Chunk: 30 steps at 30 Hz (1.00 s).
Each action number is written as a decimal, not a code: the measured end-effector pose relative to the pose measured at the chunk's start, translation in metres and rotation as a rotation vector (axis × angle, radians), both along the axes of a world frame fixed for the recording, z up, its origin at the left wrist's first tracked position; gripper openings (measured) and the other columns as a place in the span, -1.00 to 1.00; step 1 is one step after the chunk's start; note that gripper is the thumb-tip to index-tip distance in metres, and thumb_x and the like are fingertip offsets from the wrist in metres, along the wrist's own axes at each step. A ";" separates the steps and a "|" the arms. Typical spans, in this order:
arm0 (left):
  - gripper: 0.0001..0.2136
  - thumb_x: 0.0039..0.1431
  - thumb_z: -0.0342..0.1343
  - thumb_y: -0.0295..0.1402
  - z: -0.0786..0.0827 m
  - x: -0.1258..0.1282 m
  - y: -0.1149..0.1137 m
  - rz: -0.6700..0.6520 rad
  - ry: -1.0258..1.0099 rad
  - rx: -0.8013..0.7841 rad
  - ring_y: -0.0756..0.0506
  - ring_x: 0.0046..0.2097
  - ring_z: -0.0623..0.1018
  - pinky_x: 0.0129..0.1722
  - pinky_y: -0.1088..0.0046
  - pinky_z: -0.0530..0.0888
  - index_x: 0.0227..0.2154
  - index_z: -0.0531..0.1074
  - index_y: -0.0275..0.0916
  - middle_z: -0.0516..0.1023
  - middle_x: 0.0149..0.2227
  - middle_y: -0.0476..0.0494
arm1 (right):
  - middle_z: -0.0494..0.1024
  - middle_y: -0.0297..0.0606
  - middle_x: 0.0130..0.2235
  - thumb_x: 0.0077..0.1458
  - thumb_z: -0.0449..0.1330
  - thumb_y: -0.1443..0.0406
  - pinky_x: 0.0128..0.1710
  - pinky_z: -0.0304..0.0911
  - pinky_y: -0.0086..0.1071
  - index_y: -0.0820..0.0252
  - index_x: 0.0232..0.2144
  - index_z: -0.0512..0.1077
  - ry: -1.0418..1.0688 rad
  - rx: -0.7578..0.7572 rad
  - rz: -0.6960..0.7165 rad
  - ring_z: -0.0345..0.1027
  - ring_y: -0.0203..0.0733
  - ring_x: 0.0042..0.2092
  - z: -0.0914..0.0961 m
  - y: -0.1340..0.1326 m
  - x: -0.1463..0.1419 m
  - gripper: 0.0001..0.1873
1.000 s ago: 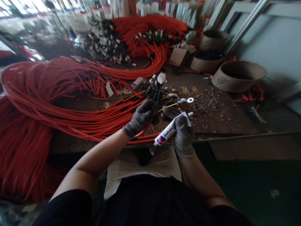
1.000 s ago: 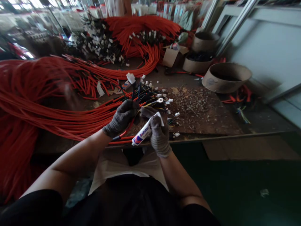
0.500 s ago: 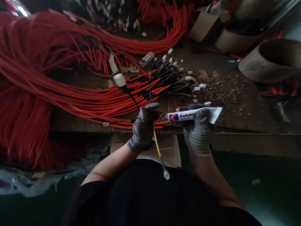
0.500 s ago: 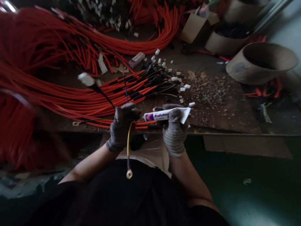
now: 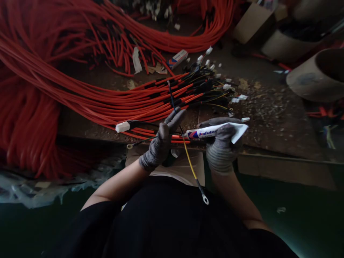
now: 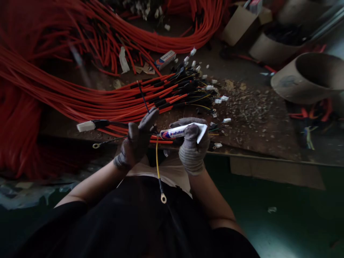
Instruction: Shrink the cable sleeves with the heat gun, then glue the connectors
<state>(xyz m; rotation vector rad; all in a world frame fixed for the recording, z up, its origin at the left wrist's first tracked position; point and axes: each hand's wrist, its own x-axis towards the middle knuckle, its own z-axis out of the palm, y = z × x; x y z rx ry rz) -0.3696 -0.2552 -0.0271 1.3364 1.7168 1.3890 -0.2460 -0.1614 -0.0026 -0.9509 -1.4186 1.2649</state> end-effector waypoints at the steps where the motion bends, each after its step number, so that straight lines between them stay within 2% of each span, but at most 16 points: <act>1: -0.40 0.39 -0.45 0.02 0.003 -0.006 -0.001 -0.047 0.032 0.037 -0.21 0.41 0.13 0.36 0.09 0.19 0.36 0.08 -0.06 0.13 0.39 -0.13 | 0.53 -0.32 -0.47 0.25 0.10 0.01 -0.51 0.43 -0.36 0.10 -0.41 0.43 -0.012 0.017 -0.012 0.45 -0.25 -0.49 -0.001 0.001 0.000 -0.64; 4: -0.18 0.12 0.07 0.19 0.021 -0.025 -0.001 -0.133 0.252 0.125 -0.39 0.37 0.18 0.36 0.00 0.13 0.32 0.19 -0.22 0.17 0.36 -0.34 | 0.55 -0.30 -0.45 0.25 0.10 0.00 -0.49 0.42 -0.35 0.10 -0.39 0.46 -0.010 0.087 -0.013 0.46 -0.24 -0.47 -0.001 0.004 -0.001 -0.65; 7: -0.07 -0.09 0.27 0.18 0.043 -0.036 0.004 -0.123 0.429 0.114 -0.37 0.27 0.34 0.28 0.10 0.27 0.29 0.23 -0.26 0.29 0.28 -0.39 | 0.56 -0.28 -0.43 0.26 0.10 0.04 -0.49 0.40 -0.35 0.10 -0.41 0.46 0.026 0.113 0.022 0.45 -0.23 -0.45 -0.002 0.011 -0.003 -0.67; 11: -0.13 -0.12 0.32 0.11 0.057 -0.035 0.012 -0.163 0.453 0.039 -0.35 0.21 0.41 0.16 0.16 0.39 0.23 0.30 -0.25 0.35 0.23 -0.37 | 0.57 -0.32 -0.43 0.24 0.13 0.06 -0.51 0.39 -0.33 0.05 -0.35 0.43 0.121 0.003 0.073 0.46 -0.22 -0.47 -0.008 0.017 -0.004 -0.75; 14: -0.45 0.01 0.30 -0.05 0.054 -0.031 0.024 0.030 0.317 0.083 -0.26 0.07 0.52 0.06 0.24 0.46 0.01 0.48 -0.25 0.53 0.04 -0.31 | 0.57 -0.35 -0.43 0.22 0.14 0.02 -0.52 0.38 -0.35 0.04 -0.34 0.41 0.135 -0.036 0.072 0.49 -0.21 -0.44 -0.012 0.020 -0.002 -0.74; 17: -0.74 0.16 0.20 -0.15 0.048 -0.034 0.039 0.196 0.022 0.119 -0.10 -0.21 0.57 -0.15 0.41 0.51 -0.26 0.54 -0.26 0.61 -0.28 -0.17 | 0.58 -0.35 -0.41 0.21 0.15 0.00 -0.48 0.39 -0.37 0.08 -0.33 0.41 0.110 -0.031 0.069 0.51 -0.22 -0.41 -0.013 0.025 -0.002 -0.70; 20: -0.78 0.14 0.23 -0.17 0.048 -0.041 0.052 0.225 -0.153 0.104 -0.04 -0.37 0.51 -0.32 0.50 0.47 -0.39 0.54 -0.25 0.54 -0.47 -0.08 | 0.57 -0.35 -0.42 0.23 0.13 0.00 -0.43 0.40 -0.35 0.09 -0.36 0.42 0.115 0.038 0.029 0.48 -0.25 -0.43 -0.009 0.030 -0.007 -0.68; 25: -0.83 0.13 0.24 -0.25 0.049 -0.045 0.061 0.221 -0.164 0.101 0.00 -0.46 0.44 -0.46 0.55 0.41 -0.45 0.53 -0.25 0.46 -0.56 -0.01 | 0.57 -0.30 -0.41 0.26 0.08 0.02 -0.45 0.36 -0.31 0.06 -0.36 0.46 0.031 0.199 0.073 0.43 -0.22 -0.46 -0.002 0.032 -0.006 -0.69; 28: -0.83 0.14 0.23 -0.26 0.049 -0.045 0.062 0.228 -0.173 0.087 0.06 -0.56 0.35 -0.55 0.56 0.33 -0.46 0.52 -0.26 0.43 -0.58 0.01 | 0.61 -0.23 -0.33 0.24 0.11 0.02 -0.29 0.43 -0.22 0.04 -0.30 0.53 -0.101 0.361 0.143 0.51 -0.14 -0.32 -0.003 0.029 0.000 -0.69; 30: -0.83 0.13 0.23 -0.26 0.050 -0.046 0.059 0.242 -0.181 0.065 0.08 -0.60 0.31 -0.59 0.56 0.29 -0.46 0.52 -0.26 0.43 -0.58 0.02 | 0.62 -0.23 -0.32 0.23 0.12 0.03 -0.28 0.44 -0.22 0.03 -0.29 0.53 -0.107 0.343 0.134 0.52 -0.13 -0.30 -0.007 0.028 -0.002 -0.72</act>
